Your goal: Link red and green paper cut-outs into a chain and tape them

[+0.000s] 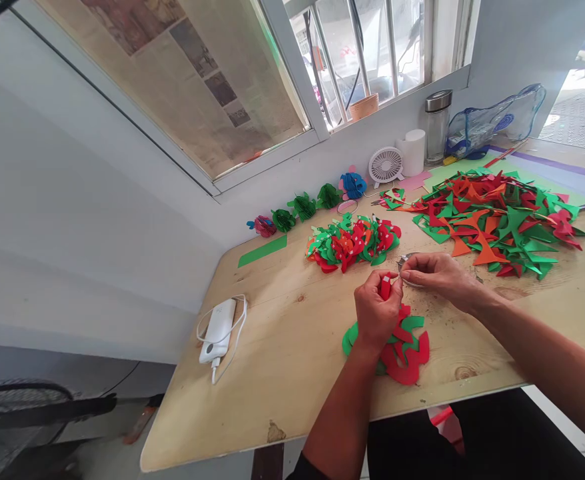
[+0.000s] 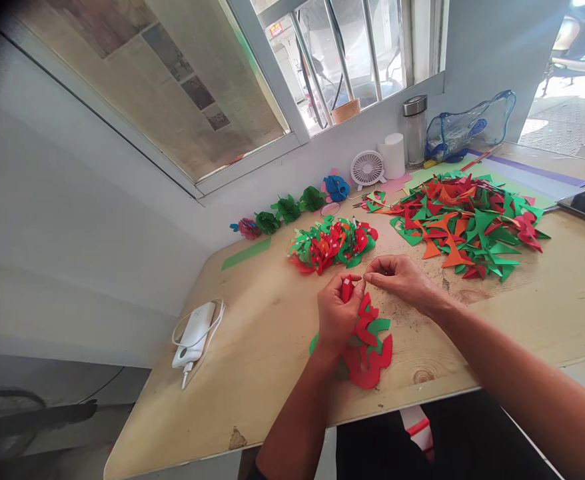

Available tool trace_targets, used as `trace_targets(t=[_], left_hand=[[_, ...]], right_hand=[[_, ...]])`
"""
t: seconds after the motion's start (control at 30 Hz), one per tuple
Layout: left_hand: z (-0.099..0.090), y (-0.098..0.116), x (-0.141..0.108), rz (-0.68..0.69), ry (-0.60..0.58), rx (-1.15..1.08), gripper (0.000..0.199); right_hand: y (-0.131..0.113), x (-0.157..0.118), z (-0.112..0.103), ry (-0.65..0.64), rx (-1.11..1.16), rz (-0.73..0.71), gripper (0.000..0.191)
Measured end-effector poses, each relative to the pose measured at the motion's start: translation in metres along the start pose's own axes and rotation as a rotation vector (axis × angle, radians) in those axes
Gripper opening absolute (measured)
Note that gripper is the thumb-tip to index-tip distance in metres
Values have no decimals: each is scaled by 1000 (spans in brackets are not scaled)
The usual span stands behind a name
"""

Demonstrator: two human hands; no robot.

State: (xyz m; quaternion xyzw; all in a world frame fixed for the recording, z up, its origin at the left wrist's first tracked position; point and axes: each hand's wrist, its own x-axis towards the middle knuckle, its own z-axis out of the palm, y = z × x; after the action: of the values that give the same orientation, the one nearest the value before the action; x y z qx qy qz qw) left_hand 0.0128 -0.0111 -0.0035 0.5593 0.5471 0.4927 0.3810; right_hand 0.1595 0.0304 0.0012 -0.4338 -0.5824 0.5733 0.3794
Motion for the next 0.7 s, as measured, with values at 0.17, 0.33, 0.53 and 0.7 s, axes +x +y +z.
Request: trace_targets(t=[0.17, 0.33, 0.53, 0.7], left_hand=[[-1, 5, 0, -3, 15, -7, 19], [-1, 9, 1, -20, 27, -41, 17], [0, 12, 2, -33, 34, -76, 13], [-1, 10, 4, -35, 65, -58, 13]], right_hand=[[-2, 0, 0, 16, -32, -10, 36], [-3, 0, 1, 12, -52, -9, 38], [-3, -1, 1, 20, -38, 3, 35], [-4, -1, 2, 27, 35, 32, 33]])
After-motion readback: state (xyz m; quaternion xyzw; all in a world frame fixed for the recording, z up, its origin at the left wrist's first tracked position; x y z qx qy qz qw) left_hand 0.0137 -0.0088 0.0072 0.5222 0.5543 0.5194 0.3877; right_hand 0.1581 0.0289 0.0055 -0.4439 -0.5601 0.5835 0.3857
